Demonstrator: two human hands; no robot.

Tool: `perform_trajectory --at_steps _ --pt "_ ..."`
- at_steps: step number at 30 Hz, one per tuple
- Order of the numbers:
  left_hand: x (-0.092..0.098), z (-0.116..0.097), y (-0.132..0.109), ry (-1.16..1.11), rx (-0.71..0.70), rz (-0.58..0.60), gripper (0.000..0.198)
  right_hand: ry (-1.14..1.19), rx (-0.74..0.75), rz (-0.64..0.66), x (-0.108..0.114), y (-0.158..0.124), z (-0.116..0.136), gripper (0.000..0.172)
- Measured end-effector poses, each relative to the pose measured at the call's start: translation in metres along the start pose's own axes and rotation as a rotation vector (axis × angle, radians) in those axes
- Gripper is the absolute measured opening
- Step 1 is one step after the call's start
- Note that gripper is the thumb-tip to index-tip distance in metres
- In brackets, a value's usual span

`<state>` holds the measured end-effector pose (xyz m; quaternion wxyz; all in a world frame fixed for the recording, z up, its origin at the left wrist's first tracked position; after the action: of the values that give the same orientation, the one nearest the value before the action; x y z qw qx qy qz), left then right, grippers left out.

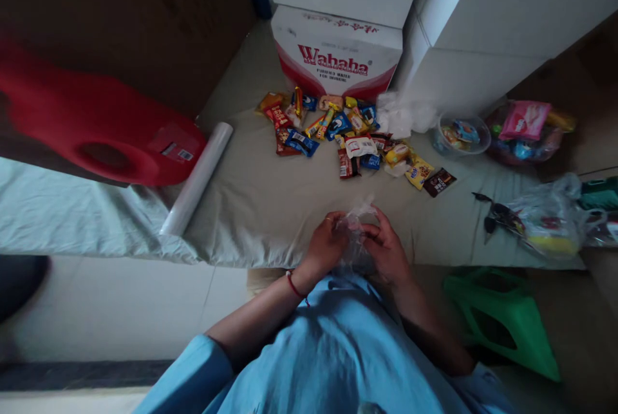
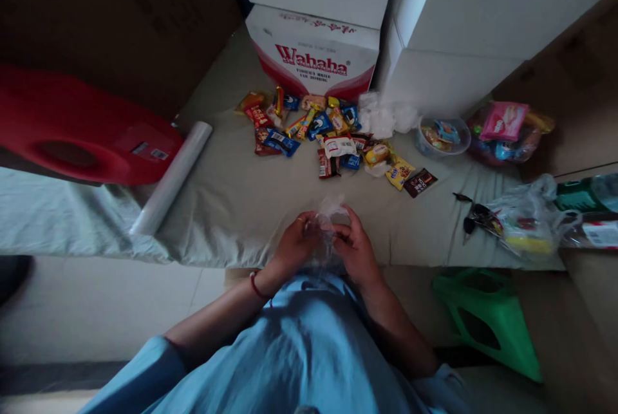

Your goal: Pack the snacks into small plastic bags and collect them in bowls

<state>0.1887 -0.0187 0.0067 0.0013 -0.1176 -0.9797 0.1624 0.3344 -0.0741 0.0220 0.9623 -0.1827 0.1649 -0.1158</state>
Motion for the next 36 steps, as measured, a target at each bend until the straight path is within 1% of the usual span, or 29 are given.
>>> perform_trajectory --at_steps 1,2,4,6,9,10,11,13,15,17,19,21,24,26,28,31,33,36 --pt "0.001 0.004 0.003 -0.075 0.05 0.001 0.026 -0.012 0.013 -0.023 0.005 0.0 0.001 0.077" --pt "0.002 0.008 0.006 -0.168 0.104 0.004 0.02 -0.025 0.027 -0.053 0.011 0.0 0.002 0.076" --pt "0.006 0.014 0.008 -0.358 0.2 0.01 0.025 -0.041 0.041 -0.108 0.024 0.002 0.003 0.072" --pt "0.008 0.017 0.007 -0.464 0.253 0.011 0.031 -0.061 0.027 -0.124 0.031 0.003 0.002 0.062" --pt "0.013 0.016 0.004 -0.422 0.244 -0.058 0.027 -0.151 -0.017 -0.051 0.029 0.004 -0.002 0.04" --pt "0.015 0.015 0.002 -0.39 0.226 -0.088 0.025 -0.174 -0.031 -0.007 0.024 0.003 -0.004 0.038" --pt "0.015 0.013 0.0 -0.348 0.201 -0.11 0.024 -0.18 -0.043 0.037 0.018 0.003 -0.005 0.04" --pt "0.014 0.008 -0.004 -0.241 0.136 -0.111 0.024 -0.133 -0.06 0.071 0.008 0.005 -0.006 0.048" --pt "0.01 0.002 -0.009 -0.126 0.068 -0.053 0.03 -0.042 -0.055 0.003 0.004 0.01 -0.007 0.049" --pt "0.005 0.002 -0.013 -0.084 0.044 0.014 0.043 0.037 -0.046 -0.121 0.006 0.018 -0.008 0.046" --pt "0.006 0.006 -0.015 -0.116 0.057 0.029 0.056 0.07 -0.039 -0.221 0.008 0.024 -0.009 0.045" --pt "0.011 0.013 -0.015 -0.154 0.089 0.013 0.061 0.051 -0.019 -0.269 0.009 0.027 -0.008 0.045" --pt "0.015 0.023 -0.013 -0.197 0.16 0.02 0.061 -0.013 0.032 -0.258 0.007 0.027 -0.001 0.043" --pt "0.02 0.024 -0.009 -0.249 0.186 0.005 0.06 -0.053 0.05 -0.219 0.006 0.025 0.003 0.042" --pt "0.023 0.017 -0.004 -0.317 0.18 0.0 0.061 -0.081 0.061 -0.192 0.008 0.023 0.006 0.042" --pt "0.021 0.003 0.005 -0.415 0.185 0.077 0.062 -0.103 0.063 -0.175 0.013 0.019 0.01 0.043" --pt "0.019 -0.006 0.009 -0.437 0.188 0.117 0.054 -0.124 0.071 -0.157 0.016 0.017 0.013 0.042" --pt "0.017 -0.016 0.01 -0.415 0.17 0.143 0.039 -0.138 0.083 -0.141 0.02 0.015 0.017 0.041"
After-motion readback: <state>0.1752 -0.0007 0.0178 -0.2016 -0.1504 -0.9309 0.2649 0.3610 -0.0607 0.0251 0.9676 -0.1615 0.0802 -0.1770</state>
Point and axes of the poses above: each hand's wrist, its own y-axis towards the middle knuckle, its own x-axis out of the back of the hand, z = x × y, the point moved 8 cm from there along y, towards the middle knuckle, and after that the axes turned 2 degrees about -y, right-handed, at the moved point
